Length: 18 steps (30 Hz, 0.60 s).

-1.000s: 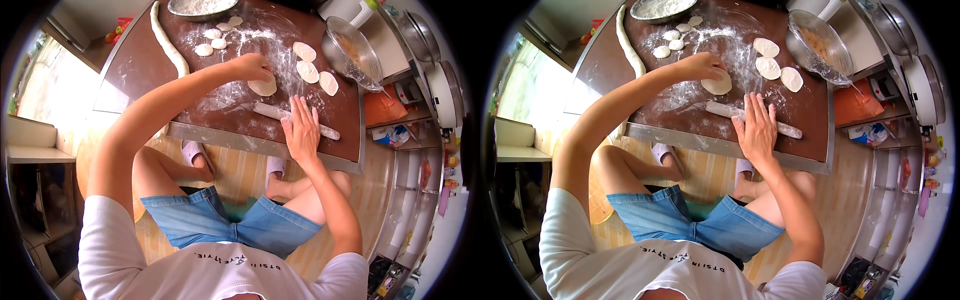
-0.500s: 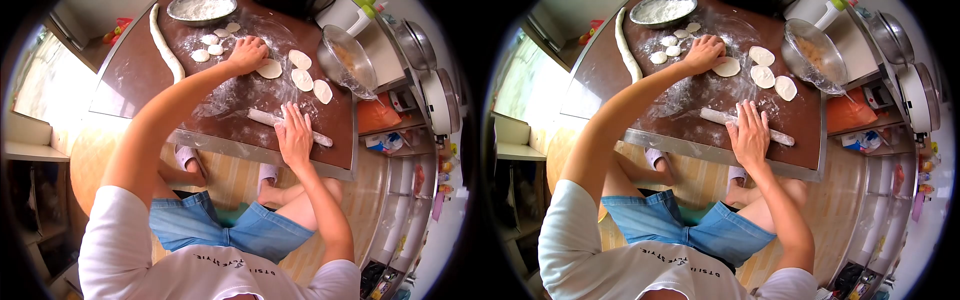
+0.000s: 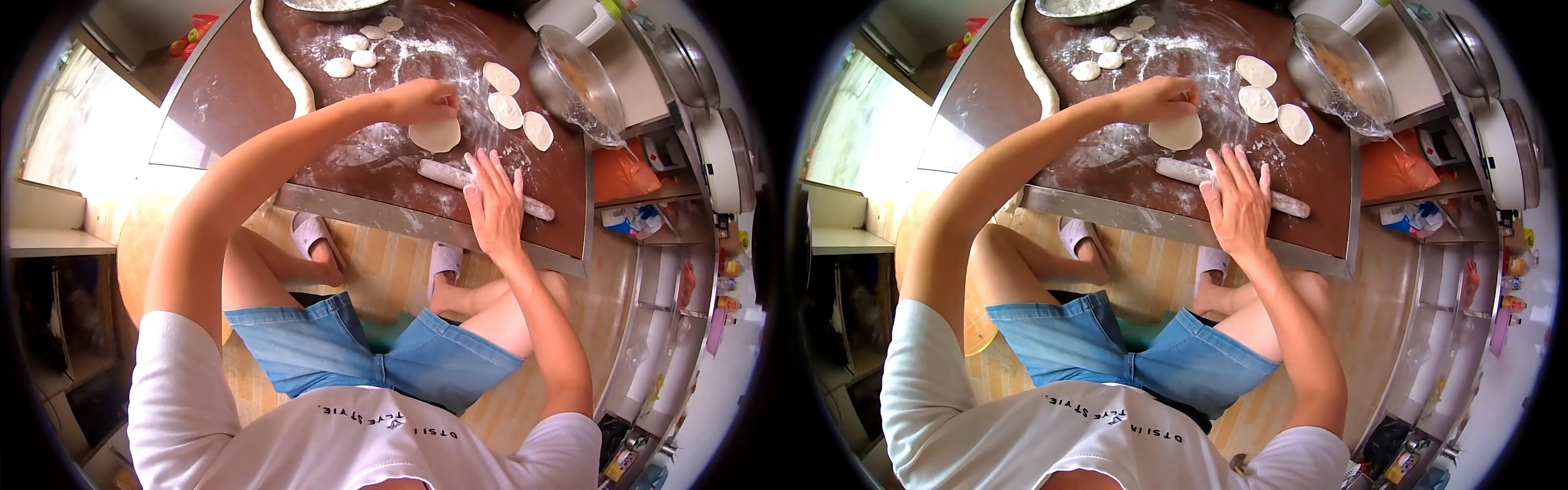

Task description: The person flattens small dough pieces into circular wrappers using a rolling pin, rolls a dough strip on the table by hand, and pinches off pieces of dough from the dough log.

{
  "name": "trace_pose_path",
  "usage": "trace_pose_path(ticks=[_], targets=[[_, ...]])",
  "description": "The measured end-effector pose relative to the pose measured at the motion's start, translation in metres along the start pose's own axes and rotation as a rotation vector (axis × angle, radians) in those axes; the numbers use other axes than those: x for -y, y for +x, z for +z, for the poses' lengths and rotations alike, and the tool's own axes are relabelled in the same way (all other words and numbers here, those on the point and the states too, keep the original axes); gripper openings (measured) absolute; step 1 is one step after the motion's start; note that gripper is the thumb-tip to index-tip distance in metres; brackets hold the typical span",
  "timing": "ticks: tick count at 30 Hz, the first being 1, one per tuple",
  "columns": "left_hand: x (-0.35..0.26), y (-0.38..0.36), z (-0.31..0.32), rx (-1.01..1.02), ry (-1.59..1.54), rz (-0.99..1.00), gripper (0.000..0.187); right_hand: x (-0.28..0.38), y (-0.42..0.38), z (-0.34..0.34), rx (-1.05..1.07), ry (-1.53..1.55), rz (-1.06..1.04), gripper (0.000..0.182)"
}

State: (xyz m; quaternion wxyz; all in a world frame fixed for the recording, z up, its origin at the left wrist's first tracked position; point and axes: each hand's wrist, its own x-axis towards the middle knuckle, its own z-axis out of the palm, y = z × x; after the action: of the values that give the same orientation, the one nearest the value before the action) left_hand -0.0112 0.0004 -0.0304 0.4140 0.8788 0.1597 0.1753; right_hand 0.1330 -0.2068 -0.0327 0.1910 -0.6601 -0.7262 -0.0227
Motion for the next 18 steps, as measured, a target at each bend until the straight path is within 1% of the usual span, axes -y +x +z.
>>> trace_pose_path(ticks=[1,4,7,8,10,11,13,14,16,18], targets=[[-0.003,0.003,0.003,0.024,0.052,-0.013,0.015,0.000,0.003,0.002,0.017,0.025,0.046,0.044],[-0.012,0.009,0.002,0.090,0.143,-0.007,0.020,-0.014,0.027,0.018,-0.021,-0.080,0.097,0.045],[-0.004,0.020,0.002,0.134,0.197,0.024,0.024,-0.040,0.072,0.034,-0.118,-0.261,0.112,0.047],[-0.007,0.021,0.003,0.186,0.242,-0.033,0.024,-0.046,0.085,0.036,-0.120,-0.246,0.139,0.047],[-0.016,0.027,-0.001,0.274,0.342,-0.146,0.025,-0.042,0.084,0.033,-0.093,-0.256,0.130,0.047],[-0.021,0.027,0.003,0.292,0.393,-0.171,0.024,-0.039,0.076,0.031,-0.068,-0.239,0.124,0.046],[-0.025,0.025,0.003,0.331,0.425,-0.106,0.024,-0.023,0.044,0.026,-0.038,-0.194,0.098,0.046],[-0.027,0.025,0.001,0.349,0.442,-0.072,0.024,-0.011,0.026,0.018,-0.006,-0.111,0.102,0.046],[-0.023,0.025,-0.008,0.365,0.315,-0.035,0.023,0.007,0.005,0.005,0.040,0.015,0.157,0.046],[-0.018,0.025,-0.011,0.380,0.244,-0.003,0.023,-0.002,0.016,0.012,0.028,-0.051,0.149,0.047]])
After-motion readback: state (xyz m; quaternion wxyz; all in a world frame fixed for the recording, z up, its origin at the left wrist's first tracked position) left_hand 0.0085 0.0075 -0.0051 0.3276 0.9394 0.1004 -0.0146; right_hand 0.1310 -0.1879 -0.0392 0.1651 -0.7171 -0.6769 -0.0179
